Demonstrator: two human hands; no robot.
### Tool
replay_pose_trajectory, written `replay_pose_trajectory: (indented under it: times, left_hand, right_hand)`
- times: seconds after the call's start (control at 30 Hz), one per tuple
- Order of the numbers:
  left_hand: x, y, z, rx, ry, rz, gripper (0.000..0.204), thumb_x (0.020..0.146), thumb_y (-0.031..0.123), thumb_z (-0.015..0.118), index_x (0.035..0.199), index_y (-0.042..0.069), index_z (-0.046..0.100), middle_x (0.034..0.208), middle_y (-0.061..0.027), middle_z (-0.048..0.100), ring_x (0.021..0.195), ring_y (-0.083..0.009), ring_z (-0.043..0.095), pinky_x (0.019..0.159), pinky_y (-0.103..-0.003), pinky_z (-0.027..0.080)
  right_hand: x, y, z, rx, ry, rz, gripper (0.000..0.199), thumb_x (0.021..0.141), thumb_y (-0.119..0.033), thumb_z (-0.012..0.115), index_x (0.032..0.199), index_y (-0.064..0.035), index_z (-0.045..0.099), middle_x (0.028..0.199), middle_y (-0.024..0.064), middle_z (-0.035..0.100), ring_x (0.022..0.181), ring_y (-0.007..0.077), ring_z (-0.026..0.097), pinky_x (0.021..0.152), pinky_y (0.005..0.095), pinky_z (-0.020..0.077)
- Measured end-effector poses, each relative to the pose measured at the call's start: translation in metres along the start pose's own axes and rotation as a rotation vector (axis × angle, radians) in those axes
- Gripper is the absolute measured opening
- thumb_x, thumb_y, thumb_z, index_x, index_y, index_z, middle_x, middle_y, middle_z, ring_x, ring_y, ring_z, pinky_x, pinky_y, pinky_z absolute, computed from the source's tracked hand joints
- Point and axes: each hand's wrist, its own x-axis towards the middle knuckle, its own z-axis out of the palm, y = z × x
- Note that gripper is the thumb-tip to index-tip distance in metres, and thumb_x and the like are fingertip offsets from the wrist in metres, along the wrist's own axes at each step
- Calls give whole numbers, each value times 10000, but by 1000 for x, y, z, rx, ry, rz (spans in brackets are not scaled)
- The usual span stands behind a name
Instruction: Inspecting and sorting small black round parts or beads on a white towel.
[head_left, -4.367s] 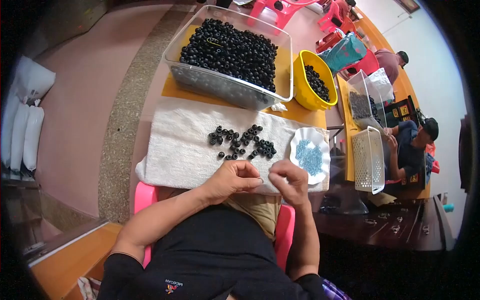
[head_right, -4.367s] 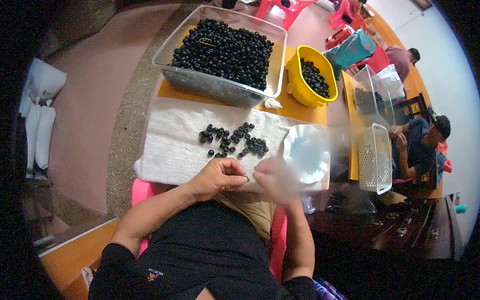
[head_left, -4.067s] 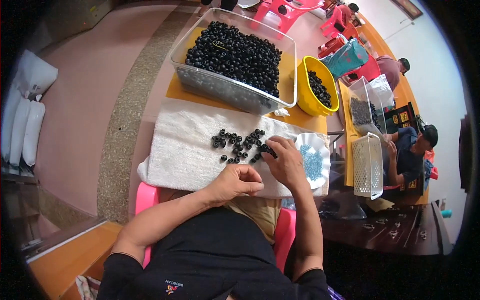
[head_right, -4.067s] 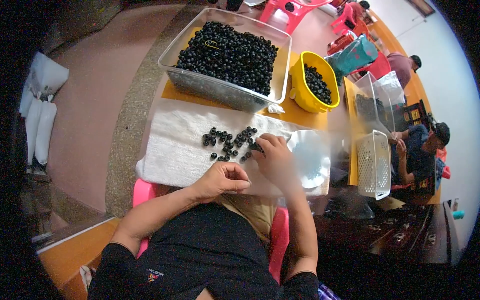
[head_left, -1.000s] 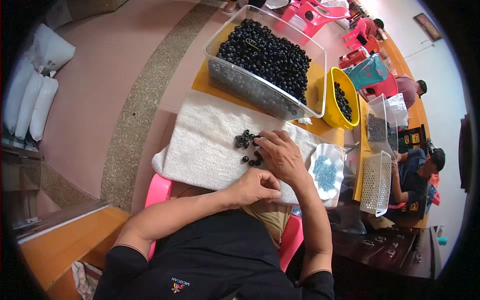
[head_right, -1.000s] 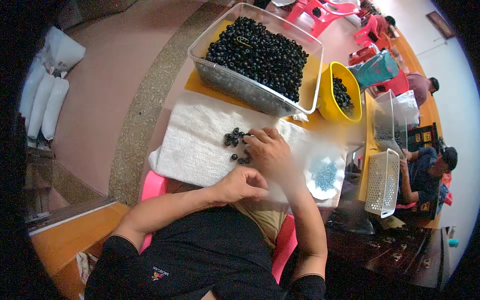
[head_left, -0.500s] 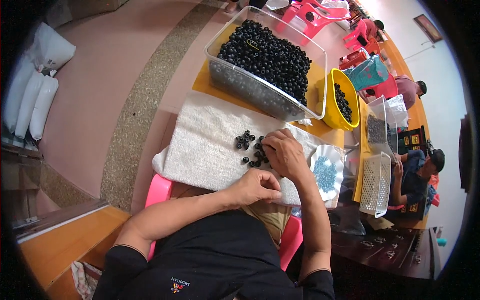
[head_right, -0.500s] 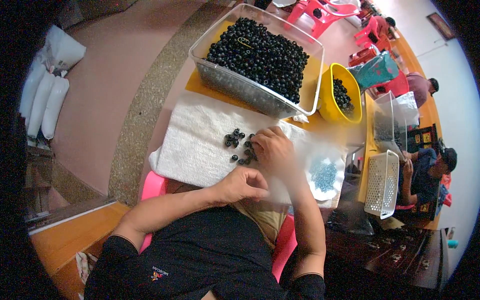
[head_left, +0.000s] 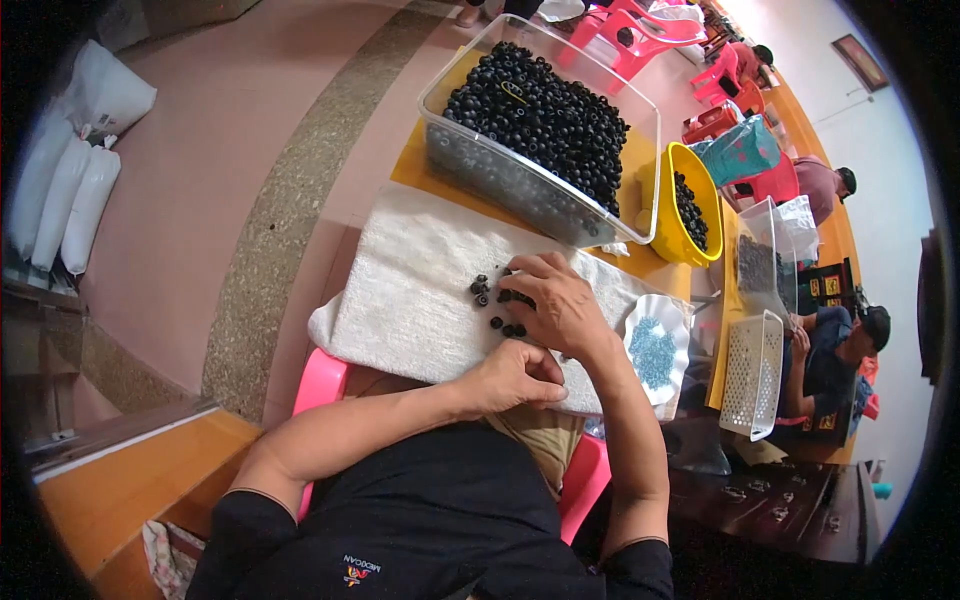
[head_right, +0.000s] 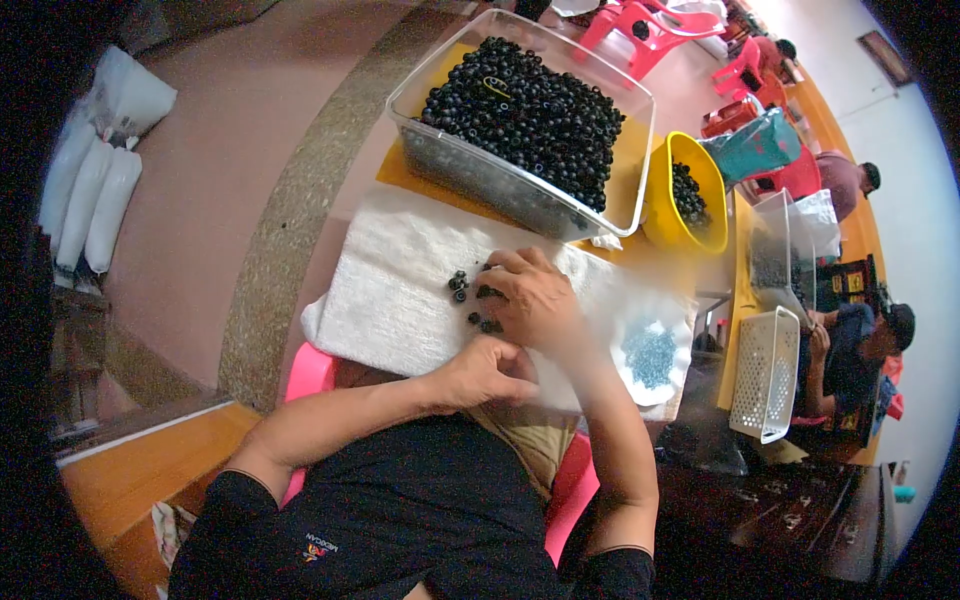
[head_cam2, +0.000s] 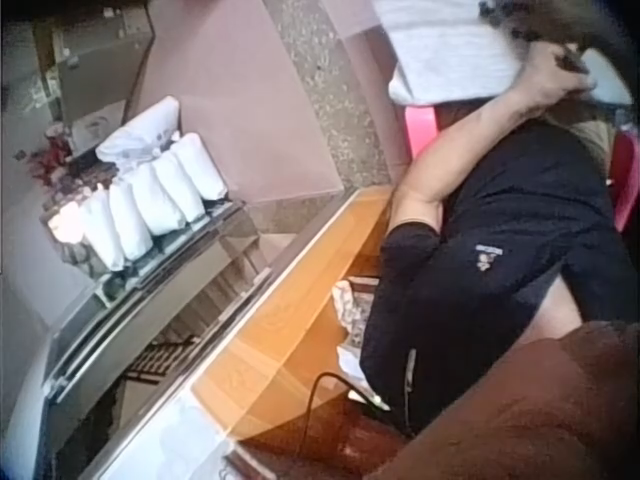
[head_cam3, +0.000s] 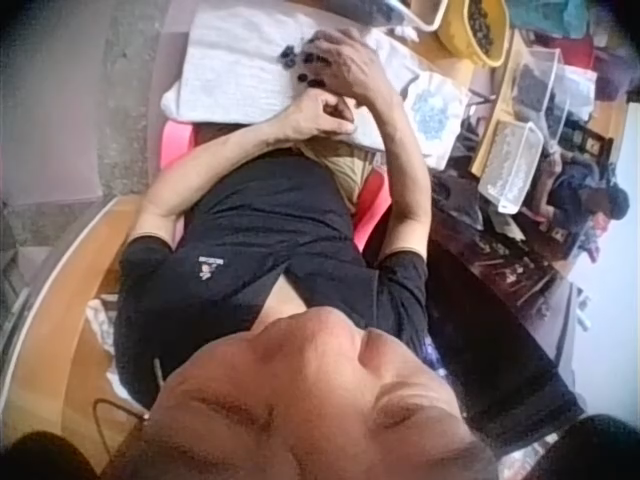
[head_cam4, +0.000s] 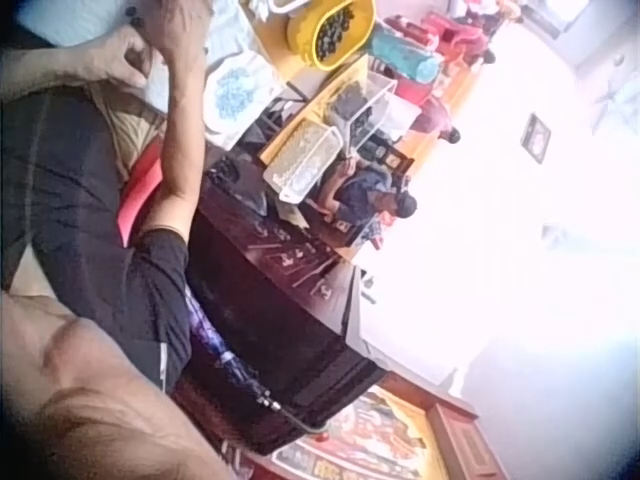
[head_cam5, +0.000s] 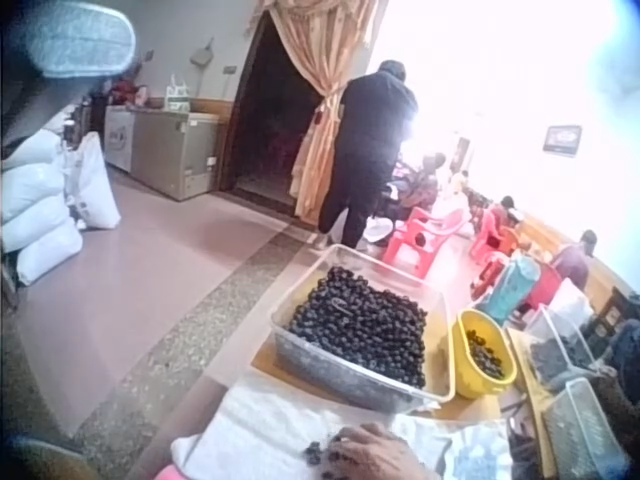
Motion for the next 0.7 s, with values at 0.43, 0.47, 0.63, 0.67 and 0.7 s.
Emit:
replay_pose_trajectory:
  times: [0.43, 0.47, 0.63, 0.67, 0.7]
  left_hand:
    - [0, -2, 1, 23, 13, 22, 140, 809, 68, 738, 877, -15, 648, 782, -42, 656, 680, -91, 608, 620, -236, 501]
    - [0, -2, 1, 33, 16, 17, 149, 806, 72, 739, 883, -15, 646, 782, -45, 657, 681, -92, 609, 621, -235, 502]
    - [-1, 2, 3, 36, 18, 7, 161, 800, 77, 738, 892, -13, 640, 788, -51, 658, 686, -94, 610, 620, -234, 500]
    - [-2, 3, 3, 43, 16, -5, 157, 801, 74, 734, 892, -11, 639, 793, -51, 658, 688, -94, 608, 622, -234, 499]
    - [-2, 4, 3, 51, 13, -16, 154, 801, 71, 731, 891, -10, 637, 798, -52, 658, 691, -93, 607, 625, -234, 498]
  right_hand:
    - [-5, 8, -1, 23, 38, 7, 240, 742, -134, 647, 973, -93, 699, 1085, 62, 643, 1083, 270, 554, 910, 366, 483]
    - [-3, 5, -2, 25, 38, 6, 240, 742, -134, 647, 973, -93, 699, 1085, 62, 643, 1083, 270, 554, 910, 366, 483]
    - [13, -3, 4, 63, 4, -33, 254, 734, -92, 677, 986, -71, 703, 1070, 86, 659, 1075, 281, 573, 926, 369, 478]
    - [16, -4, 6, 63, 5, -34, 254, 734, -92, 677, 986, -71, 703, 1070, 86, 659, 1075, 281, 573, 926, 369, 478]
    - [19, -6, 7, 63, 9, -39, 261, 735, -91, 676, 993, -73, 704, 1064, 84, 662, 1074, 282, 571, 929, 367, 476]
